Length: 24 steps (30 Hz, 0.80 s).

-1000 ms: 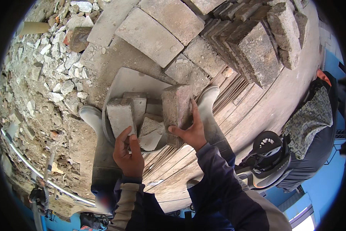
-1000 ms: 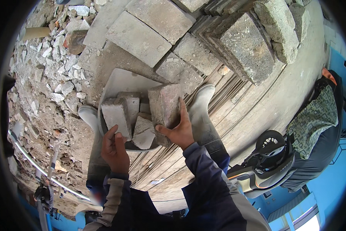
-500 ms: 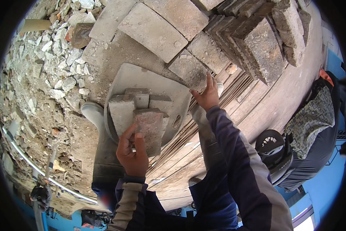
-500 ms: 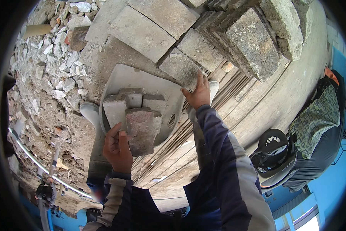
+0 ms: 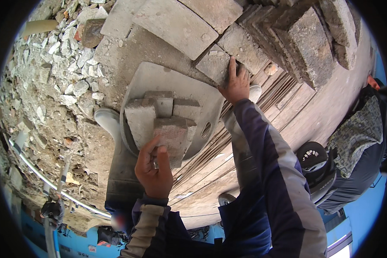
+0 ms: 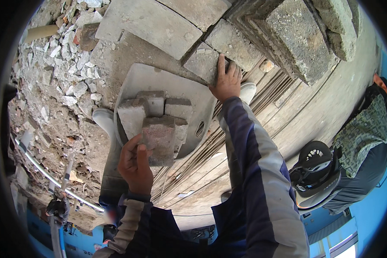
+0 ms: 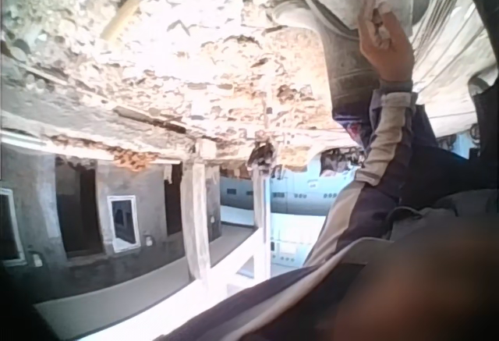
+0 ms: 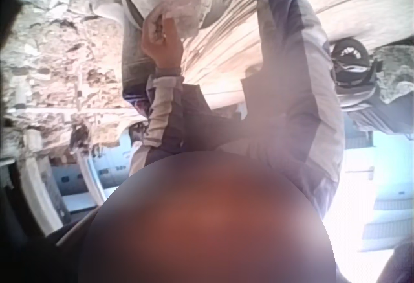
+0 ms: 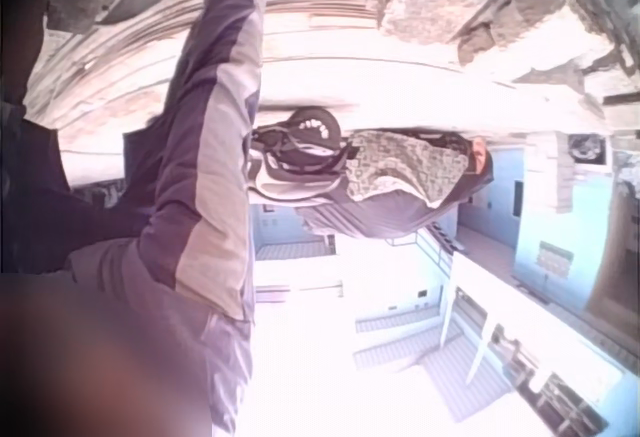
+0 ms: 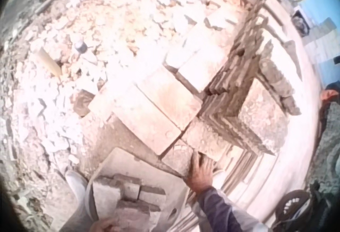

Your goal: The person repeatedly picks up bricks from a pile, places them into a head pan, carries the pan across a construction yard, and stacks the bricks onto a growing pile. The cycle repeats multiple times throughout the clip.

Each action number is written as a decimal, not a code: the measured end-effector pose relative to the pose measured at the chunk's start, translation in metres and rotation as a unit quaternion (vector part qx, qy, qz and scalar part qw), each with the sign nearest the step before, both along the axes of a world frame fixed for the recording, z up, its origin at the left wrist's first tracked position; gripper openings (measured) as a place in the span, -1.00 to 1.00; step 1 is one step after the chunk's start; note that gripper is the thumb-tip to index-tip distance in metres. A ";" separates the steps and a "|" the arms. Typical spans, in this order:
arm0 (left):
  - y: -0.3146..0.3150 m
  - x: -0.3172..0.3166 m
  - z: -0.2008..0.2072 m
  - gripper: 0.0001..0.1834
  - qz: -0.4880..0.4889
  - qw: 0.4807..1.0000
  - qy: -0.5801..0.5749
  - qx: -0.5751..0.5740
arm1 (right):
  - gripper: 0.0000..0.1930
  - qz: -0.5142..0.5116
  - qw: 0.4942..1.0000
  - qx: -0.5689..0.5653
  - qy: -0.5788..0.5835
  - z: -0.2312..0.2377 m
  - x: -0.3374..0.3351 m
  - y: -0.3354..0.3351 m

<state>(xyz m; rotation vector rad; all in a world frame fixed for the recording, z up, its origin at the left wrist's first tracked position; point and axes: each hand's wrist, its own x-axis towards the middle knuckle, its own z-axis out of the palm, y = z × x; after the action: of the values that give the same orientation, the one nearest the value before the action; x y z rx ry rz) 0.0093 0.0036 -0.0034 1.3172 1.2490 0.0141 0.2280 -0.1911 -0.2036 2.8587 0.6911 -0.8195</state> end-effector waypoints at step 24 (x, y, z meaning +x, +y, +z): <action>0.011 -0.006 0.002 -0.69 0.029 0.999 0.030 -0.028 | 0.07 -0.355 0.875 0.139 0.297 0.121 -0.264 -0.054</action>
<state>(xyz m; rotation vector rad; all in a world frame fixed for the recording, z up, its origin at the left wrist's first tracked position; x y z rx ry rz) 0.0031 0.0147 -0.0015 1.2412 1.3284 -0.0190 -0.0358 -0.2446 -0.0831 3.1196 -0.3182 -1.8761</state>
